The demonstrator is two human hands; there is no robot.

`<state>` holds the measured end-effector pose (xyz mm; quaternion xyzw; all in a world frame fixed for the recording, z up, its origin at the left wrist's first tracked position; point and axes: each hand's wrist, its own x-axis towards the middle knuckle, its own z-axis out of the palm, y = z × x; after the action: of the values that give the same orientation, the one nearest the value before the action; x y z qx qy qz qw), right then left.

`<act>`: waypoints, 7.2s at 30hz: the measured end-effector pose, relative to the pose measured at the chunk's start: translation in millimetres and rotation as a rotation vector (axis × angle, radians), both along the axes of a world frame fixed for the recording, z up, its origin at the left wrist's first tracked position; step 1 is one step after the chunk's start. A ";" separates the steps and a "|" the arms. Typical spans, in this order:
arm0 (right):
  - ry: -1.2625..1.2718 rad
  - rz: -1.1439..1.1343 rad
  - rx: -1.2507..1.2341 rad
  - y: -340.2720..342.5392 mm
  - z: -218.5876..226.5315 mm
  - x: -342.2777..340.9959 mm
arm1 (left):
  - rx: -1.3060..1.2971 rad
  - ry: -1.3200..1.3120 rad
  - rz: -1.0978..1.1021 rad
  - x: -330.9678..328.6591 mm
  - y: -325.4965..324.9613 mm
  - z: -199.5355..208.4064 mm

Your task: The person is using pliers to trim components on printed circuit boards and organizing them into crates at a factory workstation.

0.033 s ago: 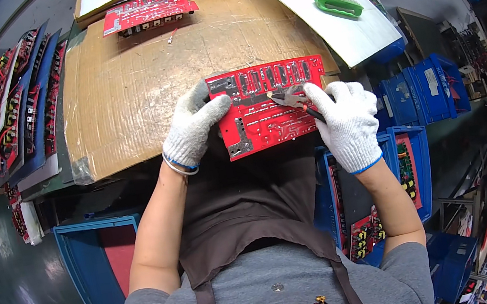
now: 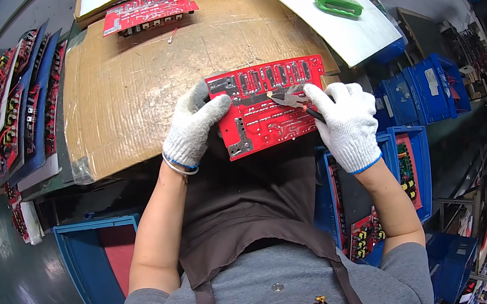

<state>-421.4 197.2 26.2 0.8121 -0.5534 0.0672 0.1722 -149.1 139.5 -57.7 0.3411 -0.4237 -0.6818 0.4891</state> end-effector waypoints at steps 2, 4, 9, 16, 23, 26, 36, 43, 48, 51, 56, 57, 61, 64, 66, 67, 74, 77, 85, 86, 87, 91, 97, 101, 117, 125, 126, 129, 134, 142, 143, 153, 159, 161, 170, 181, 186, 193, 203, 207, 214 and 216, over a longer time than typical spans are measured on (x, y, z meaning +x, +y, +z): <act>-0.006 -0.007 0.009 0.5 -3.6 -0.5 | 0.006 0.002 0.000 -0.2 0.1 0.6; -0.019 -0.014 0.049 1.1 -4.3 -0.4 | 0.000 0.015 0.006 -1.8 1.1 3.3; -0.068 -0.010 0.080 0.6 -5.4 -1.8 | 0.003 0.036 0.011 -2.0 1.4 3.5; -0.162 -0.018 0.108 0.2 -8.5 -3.4 | 0.003 0.026 0.007 -1.8 1.0 4.2; -0.129 -0.015 0.031 4.1 -2.2 -3.5 | -0.016 0.018 0.005 -1.4 0.0 0.7; -0.069 0.017 -0.020 2.7 -0.8 -2.9 | 0.001 0.032 0.004 -1.2 1.2 2.9; -0.082 -0.001 0.061 -3.0 -4.5 -2.6 | -0.023 0.010 0.011 -1.1 0.6 1.9; -0.121 -0.001 0.079 -3.2 -7.1 -2.3 | -0.012 0.022 0.009 -1.0 1.4 1.2; -0.159 -0.004 0.064 -3.5 -9.4 -2.6 | -0.016 0.027 0.008 -0.9 1.0 1.7; -0.301 0.003 0.085 -5.8 -15.3 -4.9 | -0.026 0.029 -0.001 0.7 -0.4 -0.3; -0.629 -0.136 0.011 11.0 -26.0 -19.2 | -0.001 0.042 -0.014 -4.0 -0.6 1.6; -0.626 -0.154 0.001 18.4 -30.0 -28.0 | -0.005 0.046 -0.035 -4.4 -0.3 2.1; -0.663 -0.412 -0.076 57.6 -41.4 -60.7 | 0.006 0.041 0.045 -1.9 2.5 5.5; -0.449 -0.655 -0.066 76.5 -42.4 -81.6 | 0.035 0.071 0.053 -2.2 3.7 7.1; -0.359 -0.709 -0.094 78.4 -39.0 -91.1 | 0.037 0.081 0.050 -4.0 2.9 7.3; -0.271 -0.742 -0.111 76.8 -37.7 -94.5 | 0.035 0.082 0.036 -5.8 2.3 6.3; -0.020 -0.717 0.090 55.2 -63.5 -107.4 | 0.057 0.096 0.046 -7.5 3.2 6.6; -0.005 -0.675 0.093 57.7 -51.0 -109.4 | 0.055 0.077 0.046 -5.5 3.5 5.2; -0.051 -0.666 0.201 54.5 -46.0 -107.9 | 0.057 0.065 0.049 -5.9 2.9 5.6; -0.092 -0.695 0.212 54.5 -47.7 -103.8 | 0.058 0.065 0.050 -5.9 2.8 5.5; -0.134 -0.724 0.224 55.1 -49.6 -100.2 | 0.057 0.068 0.050 -6.1 2.6 5.5; -0.209 -0.774 0.301 59.4 -62.3 -84.6 | 0.057 0.072 0.055 -7.2 2.9 6.4; -0.195 -0.755 0.279 61.8 -64.4 -82.3 | 0.046 0.062 0.052 -5.8 2.6 6.3; -0.163 -0.709 0.232 68.8 -57.1 -85.2 | 0.044 0.066 0.063 -5.5 3.7 6.7; -0.281 -0.270 0.012 51.5 -20.4 -39.0 | 0.032 0.078 0.036 -6.4 4.6 7.8; -0.183 -0.249 -0.010 40.5 -22.1 -34.4 | 0.038 0.082 0.030 -6.4 2.8 6.9; -0.252 -0.257 0.024 41.0 -27.4 -37.0 | 0.032 0.097 0.021 -7.2 2.4 7.3; -0.505 -0.256 0.069 36.7 -47.2 -50.1 | 0.032 0.069 0.020 -3.2 3.2 6.8; -0.671 -0.432 0.065 38.8 -40.8 -48.3 | 0.026 0.084 0.021 -4.1 5.5 8.5; -0.418 -0.289 -0.035 29.5 -8.7 -27.3 | 0.019 0.117 0.011 -4.6 3.3 4.2; -0.367 -0.285 -0.001 29.1 -6.8 -25.4 | 0.019 0.117 0.016 -4.6 2.9 3.1; -0.357 -0.469 0.081 12.0 -31.3 -46.0 | 0.020 0.042 0.028 -1.2 1.4 0.2; -0.449 -0.502 0.075 24.2 -17.4 -27.5 | -0.018 0.006 0.026 0.5 2.2 -1.0; -0.361 -0.267 -0.016 28.9 -3.5 -8.8 | -0.019 0.027 0.032 -2.1 1.9 -0.3; -0.101 -0.004 0.067 9.3 20.6 35.9 | -0.042 0.034 0.007 -1.6 0.5 -2.9; 0.090 0.183 -0.007 -26.2 33.0 19.8 | -0.027 0.015 -0.022 1.1 2.2 2.1; 0.083 0.290 -0.009 -38.0 35.8 13.8 | -0.035 0.004 -0.021 2.0 2.4 1.0; 0.054 0.290 0.067 -40.4 38.6 12.1 | -0.040 -0.002 -0.030 1.5 0.0 2.3; 0.077 0.325 0.017 -43.3 37.1 11.8 | -0.044 -0.022 -0.031 1.5 1.9 4.8; 0.042 0.333 0.021 -39.5 41.7 16.6 | -0.040 -0.047 -0.032 3.0 1.4 3.1; 0.137 0.304 -0.022 -42.2 39.3 18.2 | -0.061 -0.020 -0.018 0.4 0.6 1.0; 0.151 0.313 -0.016 -44.3 40.9 19.5 | -0.066 -0.014 -0.018 1.1 0.4 0.3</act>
<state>-401.9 152.9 67.1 0.8897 -0.4053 0.0365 0.2071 -148.0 139.9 -57.4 0.3256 -0.4524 -0.6696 0.4909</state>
